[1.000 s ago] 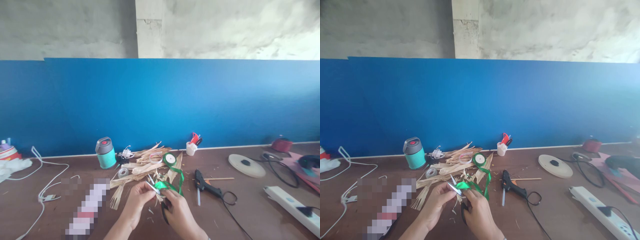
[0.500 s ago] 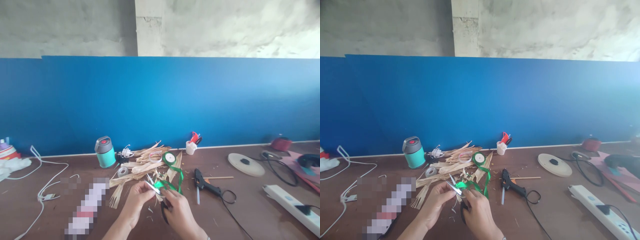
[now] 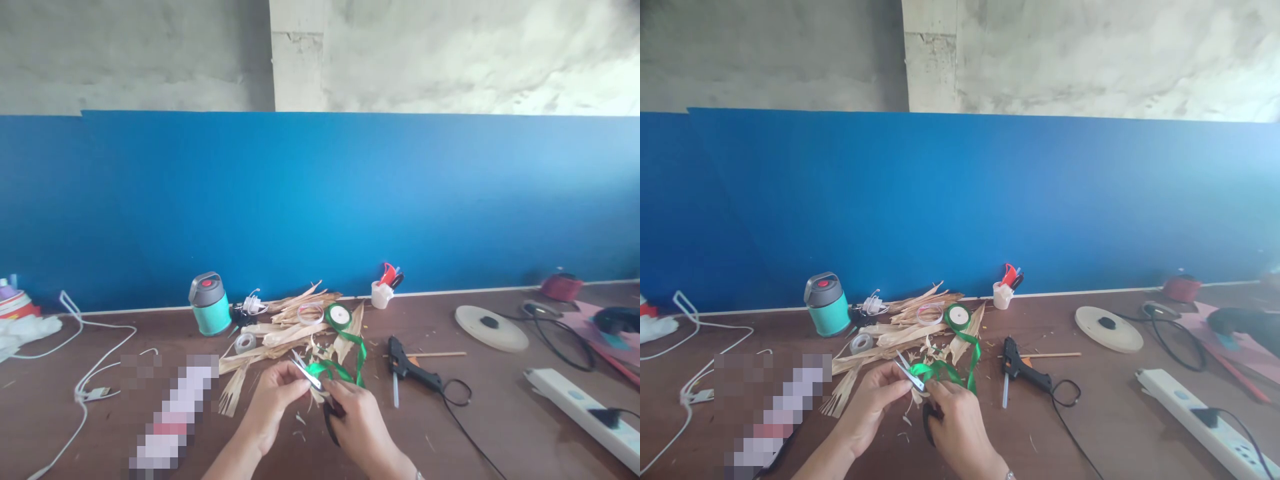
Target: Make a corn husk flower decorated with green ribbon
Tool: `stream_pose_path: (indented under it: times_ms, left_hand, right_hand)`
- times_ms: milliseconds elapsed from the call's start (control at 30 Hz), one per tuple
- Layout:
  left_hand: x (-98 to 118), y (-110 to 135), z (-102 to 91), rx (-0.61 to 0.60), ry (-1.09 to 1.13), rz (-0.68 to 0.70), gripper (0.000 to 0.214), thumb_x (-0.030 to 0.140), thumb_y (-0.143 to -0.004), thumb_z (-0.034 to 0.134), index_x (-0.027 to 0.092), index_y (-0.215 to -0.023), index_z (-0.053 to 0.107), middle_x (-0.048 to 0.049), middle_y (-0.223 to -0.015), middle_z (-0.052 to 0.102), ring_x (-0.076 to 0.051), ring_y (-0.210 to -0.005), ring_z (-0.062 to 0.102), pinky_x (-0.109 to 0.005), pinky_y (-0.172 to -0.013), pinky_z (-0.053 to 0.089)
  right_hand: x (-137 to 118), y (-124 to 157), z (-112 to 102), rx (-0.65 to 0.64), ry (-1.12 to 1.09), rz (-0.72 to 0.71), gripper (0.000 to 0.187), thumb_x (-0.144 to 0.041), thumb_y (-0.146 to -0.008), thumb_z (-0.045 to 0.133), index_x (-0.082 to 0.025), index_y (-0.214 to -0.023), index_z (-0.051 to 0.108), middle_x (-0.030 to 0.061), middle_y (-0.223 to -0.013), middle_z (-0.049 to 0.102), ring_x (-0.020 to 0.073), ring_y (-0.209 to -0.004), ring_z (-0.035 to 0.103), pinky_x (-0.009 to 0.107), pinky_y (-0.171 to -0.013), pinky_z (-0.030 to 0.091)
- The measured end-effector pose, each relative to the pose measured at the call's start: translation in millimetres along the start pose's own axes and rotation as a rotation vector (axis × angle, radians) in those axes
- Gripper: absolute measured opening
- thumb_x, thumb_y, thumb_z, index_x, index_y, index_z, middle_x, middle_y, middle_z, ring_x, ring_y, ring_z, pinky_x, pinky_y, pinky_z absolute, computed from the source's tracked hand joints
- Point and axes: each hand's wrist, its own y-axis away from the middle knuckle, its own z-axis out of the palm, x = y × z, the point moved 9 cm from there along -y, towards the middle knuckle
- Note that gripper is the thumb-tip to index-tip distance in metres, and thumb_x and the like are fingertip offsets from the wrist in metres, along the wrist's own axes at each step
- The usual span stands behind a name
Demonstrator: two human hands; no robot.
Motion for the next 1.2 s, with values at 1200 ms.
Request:
stream_pose_path:
  times_ms: [1200]
  left_hand:
    - [-1, 1, 1.4, -0.014, 0.039, -0.037, 0.019, 0.023, -0.058, 0.077, 0.015, -0.058, 0.059, 0.002, -0.053, 0.06, -0.011, -0.052, 0.051, -0.023, -0.056, 0.037]
  right_hand:
    - [7, -2, -3, 0.082, -0.139, 0.024, 0.036, -0.006, -0.063, 0.043, -0.02, -0.089, 0.062, 0.0011, -0.07, 0.066, 0.0155, -0.062, 0.059, 0.021, -0.058, 0.041]
